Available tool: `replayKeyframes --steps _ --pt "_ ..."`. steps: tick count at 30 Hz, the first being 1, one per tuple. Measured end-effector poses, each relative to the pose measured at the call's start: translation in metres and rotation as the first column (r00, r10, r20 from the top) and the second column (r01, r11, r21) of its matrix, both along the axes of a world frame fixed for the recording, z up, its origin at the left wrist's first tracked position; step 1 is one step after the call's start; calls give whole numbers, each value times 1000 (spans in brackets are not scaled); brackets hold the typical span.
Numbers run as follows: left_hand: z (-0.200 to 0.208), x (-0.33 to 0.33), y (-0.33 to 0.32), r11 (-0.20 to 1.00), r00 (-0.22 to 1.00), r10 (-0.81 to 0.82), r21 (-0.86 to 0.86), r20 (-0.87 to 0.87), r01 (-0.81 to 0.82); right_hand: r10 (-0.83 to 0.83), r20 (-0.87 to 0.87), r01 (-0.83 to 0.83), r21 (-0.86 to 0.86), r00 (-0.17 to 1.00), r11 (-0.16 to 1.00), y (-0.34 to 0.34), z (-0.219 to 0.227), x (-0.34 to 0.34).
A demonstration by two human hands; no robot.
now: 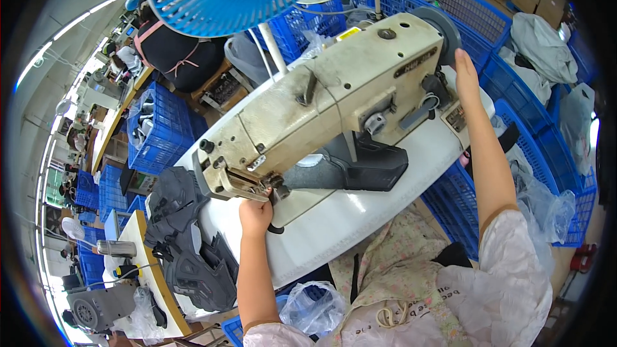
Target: Sew together black synthetic components of a shoe upper using an industrial sewing machine.
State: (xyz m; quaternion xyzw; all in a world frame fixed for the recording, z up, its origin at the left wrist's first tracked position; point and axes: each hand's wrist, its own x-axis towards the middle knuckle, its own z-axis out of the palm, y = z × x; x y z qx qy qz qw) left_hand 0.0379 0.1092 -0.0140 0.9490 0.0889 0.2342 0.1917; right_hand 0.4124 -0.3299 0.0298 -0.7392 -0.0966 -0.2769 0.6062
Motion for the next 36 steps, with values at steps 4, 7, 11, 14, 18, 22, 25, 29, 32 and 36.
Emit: replayKeyframes --steps 4,7,11,14,18,22,25,29,32,36 --pt "-1 4 0 999 1000 -3 -46 -6 2 -110 63 124 -311 992 942 -16 26 10" --pt "-6 5 9 995 999 -10 -101 -52 4 -50 8 50 -284 999 957 -16 39 -1" --pt "1 10 22 994 996 -75 77 -46 79 110 -57 -123 -306 992 944 -45 19 -20" --pt "2 17 35 990 977 -25 132 -210 54 230 -235 -327 -754 944 570 -71 -2 -49" --pt "9 29 47 973 920 -136 125 -367 194 348 -144 -293 -857 926 424 -87 -22 -54" --pt "13 39 42 957 903 -189 135 -386 258 272 -192 -277 -904 943 324 -107 -18 -50" --pt "55 39 18 883 835 -42 371 -549 288 348 -179 -264 -940 920 214 -106 -10 -48" --pt "35 26 32 908 890 -21 364 -455 207 367 27 -105 -936 930 336 -88 9 -68" --pt "24 20 31 832 846 132 521 -516 189 194 -108 -215 -669 975 712 -57 9 -116" --pt "29 13 10 877 701 322 479 -636 32 354 -594 -605 -294 722 740 16 18 -183"
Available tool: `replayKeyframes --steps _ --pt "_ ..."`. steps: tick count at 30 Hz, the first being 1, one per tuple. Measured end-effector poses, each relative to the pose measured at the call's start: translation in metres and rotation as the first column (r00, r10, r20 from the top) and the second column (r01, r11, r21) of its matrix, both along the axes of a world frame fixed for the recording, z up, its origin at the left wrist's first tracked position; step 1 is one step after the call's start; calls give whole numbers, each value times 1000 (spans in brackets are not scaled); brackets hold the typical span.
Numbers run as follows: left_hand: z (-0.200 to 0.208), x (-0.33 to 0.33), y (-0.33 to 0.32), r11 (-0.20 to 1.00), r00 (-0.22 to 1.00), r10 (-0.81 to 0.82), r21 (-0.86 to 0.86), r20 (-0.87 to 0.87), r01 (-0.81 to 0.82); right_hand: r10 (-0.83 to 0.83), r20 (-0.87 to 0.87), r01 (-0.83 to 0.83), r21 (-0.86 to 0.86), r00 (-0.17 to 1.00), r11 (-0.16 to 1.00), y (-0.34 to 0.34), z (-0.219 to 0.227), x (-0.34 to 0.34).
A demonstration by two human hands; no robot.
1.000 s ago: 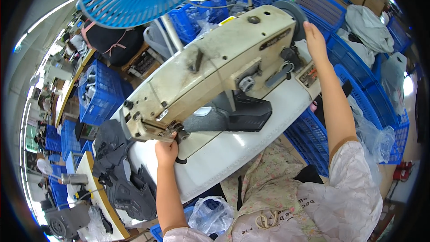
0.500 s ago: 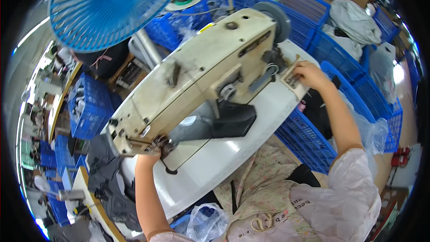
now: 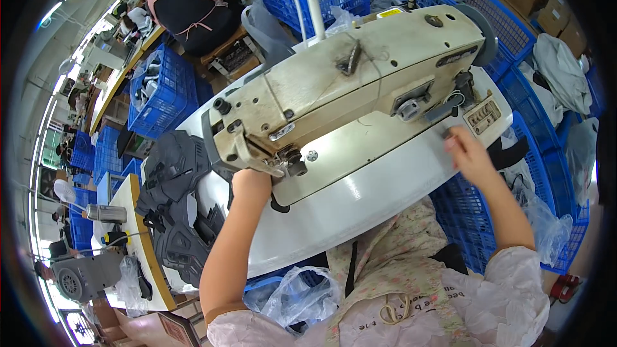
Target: Sew together black synthetic components of a shoe upper using an industrial sewing machine.
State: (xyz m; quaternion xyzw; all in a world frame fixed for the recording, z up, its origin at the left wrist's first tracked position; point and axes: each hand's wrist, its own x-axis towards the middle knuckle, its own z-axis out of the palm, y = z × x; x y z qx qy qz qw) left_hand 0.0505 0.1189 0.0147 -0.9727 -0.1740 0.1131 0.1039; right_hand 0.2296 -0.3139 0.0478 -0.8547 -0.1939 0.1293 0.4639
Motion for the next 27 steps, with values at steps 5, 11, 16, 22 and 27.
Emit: replayKeyframes --steps 5,11,16,22,27 --pt "18 -10 -39 968 949 242 121 -203 -221 504 17 -504 67 863 861 86 -11 -54" --pt "31 -34 -41 947 935 316 -8 -160 -322 628 291 -632 -95 722 769 199 -6 -103" --pt "22 -41 -39 931 930 359 -44 -77 -363 610 490 -406 -463 623 788 267 -27 -121" --pt "22 -41 -41 916 918 389 -72 -72 -394 578 503 -380 -446 643 810 282 -31 -126" --pt "17 -45 -37 910 911 411 -82 34 -407 574 506 -355 -467 644 810 289 -34 -125"
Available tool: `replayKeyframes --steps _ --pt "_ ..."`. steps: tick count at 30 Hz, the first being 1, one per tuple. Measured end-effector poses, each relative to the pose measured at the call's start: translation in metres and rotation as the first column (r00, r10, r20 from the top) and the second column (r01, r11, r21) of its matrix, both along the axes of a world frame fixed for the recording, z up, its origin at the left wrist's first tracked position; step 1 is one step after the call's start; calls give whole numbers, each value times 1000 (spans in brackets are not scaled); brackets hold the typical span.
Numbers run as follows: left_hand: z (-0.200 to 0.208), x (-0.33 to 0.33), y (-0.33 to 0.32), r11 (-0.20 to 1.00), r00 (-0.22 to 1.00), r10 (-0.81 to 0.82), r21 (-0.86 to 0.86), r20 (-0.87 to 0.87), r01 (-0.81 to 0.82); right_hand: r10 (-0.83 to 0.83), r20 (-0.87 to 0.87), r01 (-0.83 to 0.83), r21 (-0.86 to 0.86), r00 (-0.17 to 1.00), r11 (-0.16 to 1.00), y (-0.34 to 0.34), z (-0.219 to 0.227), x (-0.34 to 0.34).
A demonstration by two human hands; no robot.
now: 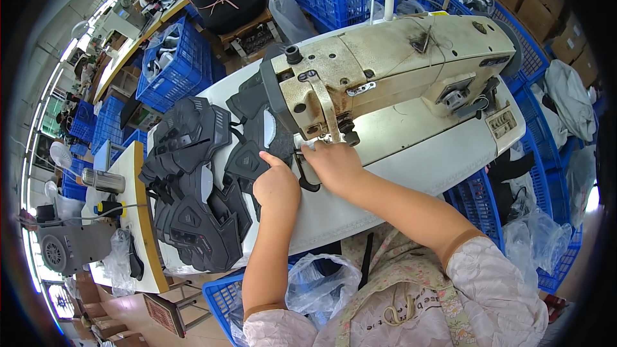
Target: Sew together black synthetic components of a shoe upper using an industrial sewing machine.
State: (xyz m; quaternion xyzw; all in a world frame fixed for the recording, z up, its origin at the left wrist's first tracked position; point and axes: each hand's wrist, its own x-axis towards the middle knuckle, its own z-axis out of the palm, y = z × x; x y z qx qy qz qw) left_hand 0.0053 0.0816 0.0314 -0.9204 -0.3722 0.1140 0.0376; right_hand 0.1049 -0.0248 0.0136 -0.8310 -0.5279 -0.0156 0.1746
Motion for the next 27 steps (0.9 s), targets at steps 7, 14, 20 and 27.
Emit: replayKeyframes --steps 7,14,20,27 --pt "-3 -7 1 1000 997 21 8 71 -22 25 -47 -23 36 999 999 -29 7 0" --pt "4 50 33 984 910 -162 132 382 119 -4 -272 82 276 962 958 -81 -18 -4" --pt "2 66 85 979 927 85 -205 366 -8 70 -336 66 377 939 924 -77 -23 -5" --pt "131 -48 40 821 317 319 -428 893 378 291 -397 -17 567 871 824 -94 -11 -6"
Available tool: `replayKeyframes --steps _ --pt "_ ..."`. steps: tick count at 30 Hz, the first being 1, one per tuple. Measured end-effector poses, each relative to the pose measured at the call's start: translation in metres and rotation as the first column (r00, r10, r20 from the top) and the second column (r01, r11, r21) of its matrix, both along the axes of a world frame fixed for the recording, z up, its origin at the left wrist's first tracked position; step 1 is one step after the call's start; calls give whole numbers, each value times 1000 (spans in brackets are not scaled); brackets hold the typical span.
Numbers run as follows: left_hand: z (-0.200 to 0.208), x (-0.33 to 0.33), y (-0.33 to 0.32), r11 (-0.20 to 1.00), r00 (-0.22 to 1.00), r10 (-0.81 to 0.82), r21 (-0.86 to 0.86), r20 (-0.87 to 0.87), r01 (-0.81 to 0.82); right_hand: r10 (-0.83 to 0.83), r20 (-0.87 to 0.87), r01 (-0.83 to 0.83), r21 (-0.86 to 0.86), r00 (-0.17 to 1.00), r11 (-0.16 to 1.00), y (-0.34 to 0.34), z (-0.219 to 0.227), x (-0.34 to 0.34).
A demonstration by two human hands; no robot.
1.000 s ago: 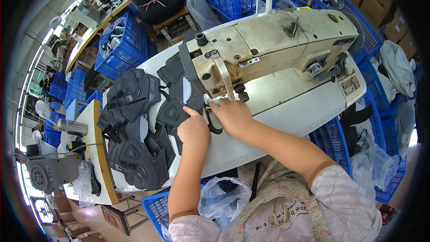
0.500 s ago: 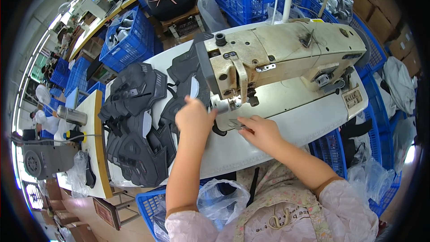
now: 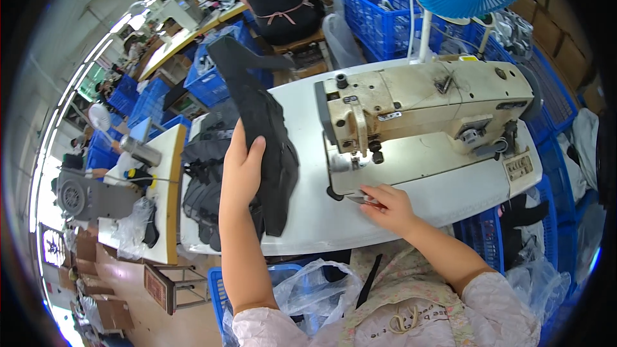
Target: Sew together black synthetic components of a shoe upper using an industrial sewing machine.
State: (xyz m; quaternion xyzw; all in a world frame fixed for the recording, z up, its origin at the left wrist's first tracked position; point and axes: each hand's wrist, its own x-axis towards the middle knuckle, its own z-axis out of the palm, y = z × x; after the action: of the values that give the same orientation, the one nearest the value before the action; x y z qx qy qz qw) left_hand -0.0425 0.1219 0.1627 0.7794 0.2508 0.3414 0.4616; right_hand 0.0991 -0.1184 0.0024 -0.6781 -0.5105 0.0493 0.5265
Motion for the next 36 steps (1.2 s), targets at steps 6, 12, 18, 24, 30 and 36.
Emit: replayKeyframes --steps 6,12,18,24,30,36 --pt "26 -99 -73 998 999 11 70 -48 -7 173 -53 -153 267 984 952 -5 73 -19" --pt "22 -136 -143 954 846 217 290 -486 -78 464 11 -454 237 886 859 20 147 -47" --pt "6 -143 -161 937 852 215 348 -477 -41 449 -65 -416 278 891 866 37 130 -72" --pt "8 -145 -172 937 859 184 350 -478 -6 423 -160 -358 325 892 876 40 121 -80" --pt "10 -142 -185 903 812 222 429 -539 38 439 -98 -365 412 893 835 38 127 -79" --pt "-6 -145 -183 729 813 355 681 -462 70 363 -55 -311 409 930 858 10 134 -60"
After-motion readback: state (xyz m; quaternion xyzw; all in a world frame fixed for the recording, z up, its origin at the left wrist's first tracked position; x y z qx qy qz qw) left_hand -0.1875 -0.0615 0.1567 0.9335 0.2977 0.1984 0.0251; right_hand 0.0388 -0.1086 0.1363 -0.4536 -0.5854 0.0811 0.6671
